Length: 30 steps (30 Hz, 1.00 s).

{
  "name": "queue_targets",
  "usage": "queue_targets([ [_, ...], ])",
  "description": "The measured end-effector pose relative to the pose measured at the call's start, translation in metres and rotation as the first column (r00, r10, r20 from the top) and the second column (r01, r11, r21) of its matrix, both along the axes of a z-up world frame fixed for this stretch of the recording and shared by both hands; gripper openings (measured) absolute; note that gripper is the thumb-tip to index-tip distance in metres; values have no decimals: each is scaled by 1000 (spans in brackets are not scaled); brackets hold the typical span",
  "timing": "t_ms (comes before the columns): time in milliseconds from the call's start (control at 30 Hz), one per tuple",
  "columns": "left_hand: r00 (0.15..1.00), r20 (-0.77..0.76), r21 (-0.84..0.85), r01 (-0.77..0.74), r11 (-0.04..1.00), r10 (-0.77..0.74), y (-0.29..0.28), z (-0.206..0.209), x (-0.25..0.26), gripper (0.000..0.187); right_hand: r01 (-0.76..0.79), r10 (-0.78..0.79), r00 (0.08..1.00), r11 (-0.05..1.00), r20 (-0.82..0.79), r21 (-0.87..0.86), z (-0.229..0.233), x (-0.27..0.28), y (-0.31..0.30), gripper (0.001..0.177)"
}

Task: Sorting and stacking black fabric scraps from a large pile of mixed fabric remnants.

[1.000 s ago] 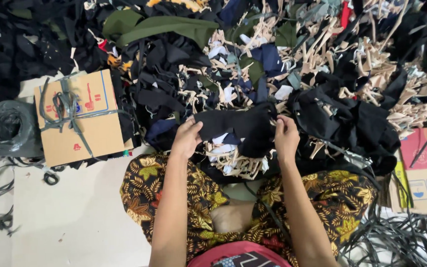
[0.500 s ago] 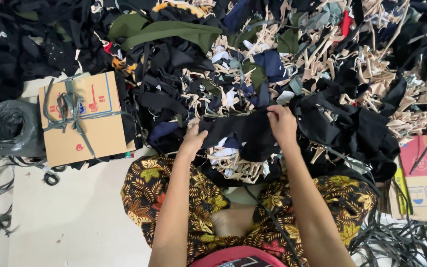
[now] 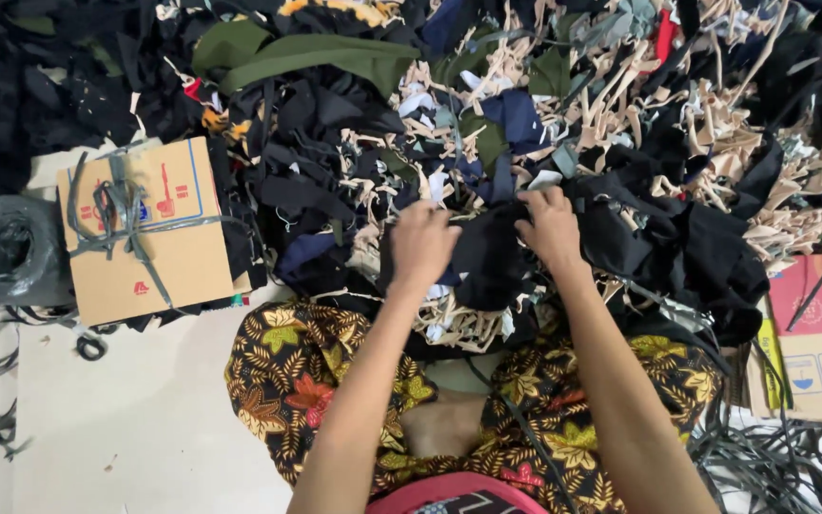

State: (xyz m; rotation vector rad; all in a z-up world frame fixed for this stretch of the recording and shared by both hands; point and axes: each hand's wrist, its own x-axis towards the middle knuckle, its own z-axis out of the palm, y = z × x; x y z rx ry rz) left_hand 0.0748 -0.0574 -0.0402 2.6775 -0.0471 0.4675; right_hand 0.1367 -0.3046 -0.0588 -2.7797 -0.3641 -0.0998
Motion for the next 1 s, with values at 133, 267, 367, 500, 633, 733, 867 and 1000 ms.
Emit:
queue_targets([
  [133, 985, -143, 26, 103, 994, -99, -36, 4, 19, 34, 1, 0, 999, 1000, 42, -30, -14, 11, -5, 24],
  [267, 934, -280, -141, 187, 972, -220, -44, 8, 37, 23, -113, 101, 990, 986, 101, 122, 30, 17, -6, 21],
  [367, 871, -322, -333, 263, 905, -372, -35, 27, 29, 29, -217, 212, 976, 911, 55, 351, 88, 6, 3, 34],
  [500, 784, -341, -719, 138, 681, -518, -22, 65, 15, 57, -154, 487, 858, 546, -163, 823, 91, 0, 8, 57],
  [633, 787, -207, -840, 161, 517, -582, -12, 71, 17, 69, 121, 340, 827, 670, -448, 732, 112, -34, 22, 44],
  [733, 776, -89, -930, 159, 330, -625, -11, 90, 8, 75, 400, 262, 724, 593, -638, 698, 110, -59, 33, 53],
  [867, 797, -34, -945, 171, 279, -603, -12, 97, 7, 73, 654, 396, 608, 242, -688, 717, 45, -61, 11, 72],
  [1000, 781, -49, -940, 174, 293, -623, -14, 86, 1, 75, 529, 271, 733, 349, -624, 773, 14, -62, -7, 64],
])
